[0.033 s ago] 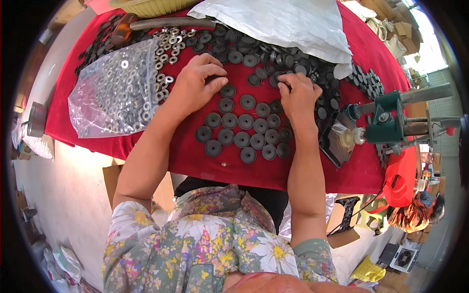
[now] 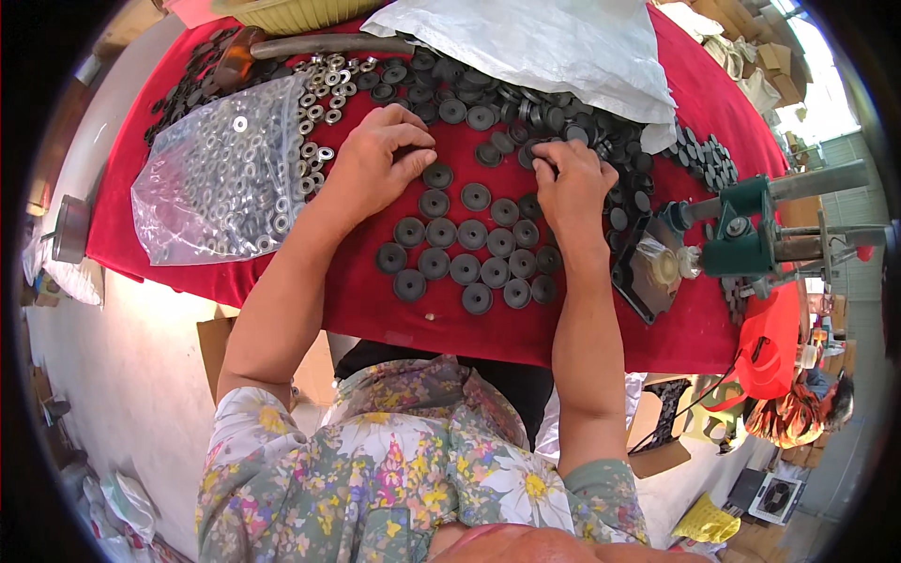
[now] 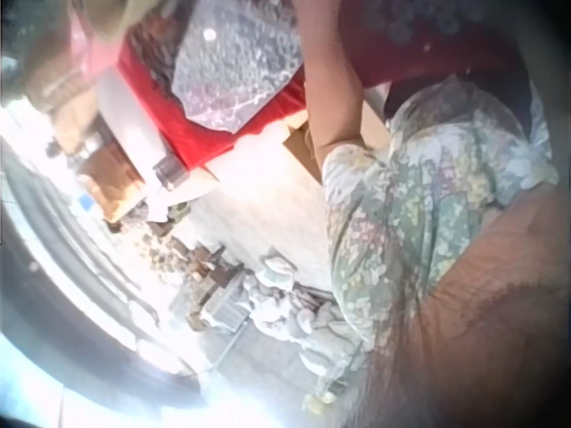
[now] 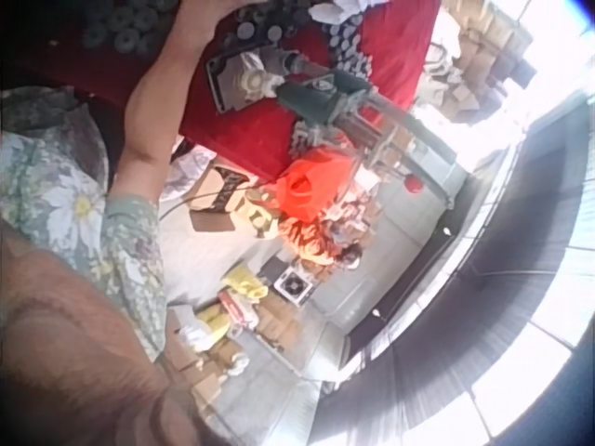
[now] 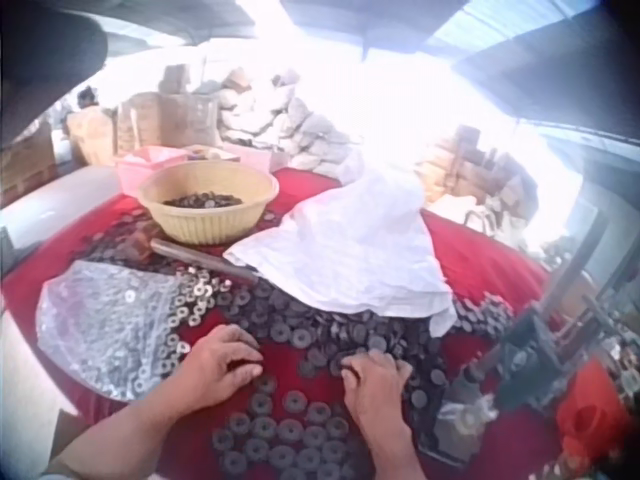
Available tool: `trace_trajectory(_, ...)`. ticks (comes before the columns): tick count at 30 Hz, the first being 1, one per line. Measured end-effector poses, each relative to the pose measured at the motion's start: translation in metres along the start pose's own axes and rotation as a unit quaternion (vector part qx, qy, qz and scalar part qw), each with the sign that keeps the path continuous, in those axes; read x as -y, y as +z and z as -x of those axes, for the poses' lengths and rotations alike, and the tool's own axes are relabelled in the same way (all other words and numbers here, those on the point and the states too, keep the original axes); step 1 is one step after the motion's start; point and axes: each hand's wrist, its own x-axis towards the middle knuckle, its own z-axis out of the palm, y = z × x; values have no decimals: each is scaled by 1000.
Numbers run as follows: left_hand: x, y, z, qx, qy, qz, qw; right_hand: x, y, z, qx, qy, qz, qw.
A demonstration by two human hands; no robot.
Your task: Assembling black rubber gaskets with silver metal rings.
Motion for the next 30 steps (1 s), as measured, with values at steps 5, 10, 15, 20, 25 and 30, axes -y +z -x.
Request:
trace_trajectory(5, -3, 0, 6, 53, -7, 0, 999, 30, 9, -1, 6, -106, -68, 992)
trace_trajectory(10, -7, 5, 9, 84, -5, -53, 995, 21, 7, -3, 40, -89, 2, 995)
trace_trajectory(15, -12, 8, 5, 86, -9, -89, 992, 21, 11, -12, 16, -51, 76, 996)
trace_trajectory(20, 2, 8, 14, -12, -21, -131, 991, 49, 39, -42, 4, -166, 85, 982)
trace_trajectory(25, -9, 43, -14, -92, 19, -170, 981, 22, 29, -44, 12, -171, 138, 975)
trace_trajectory(30, 8, 54, -11, -78, -16, -219, 972, 22, 47, -46, 60, -138, 163, 975)
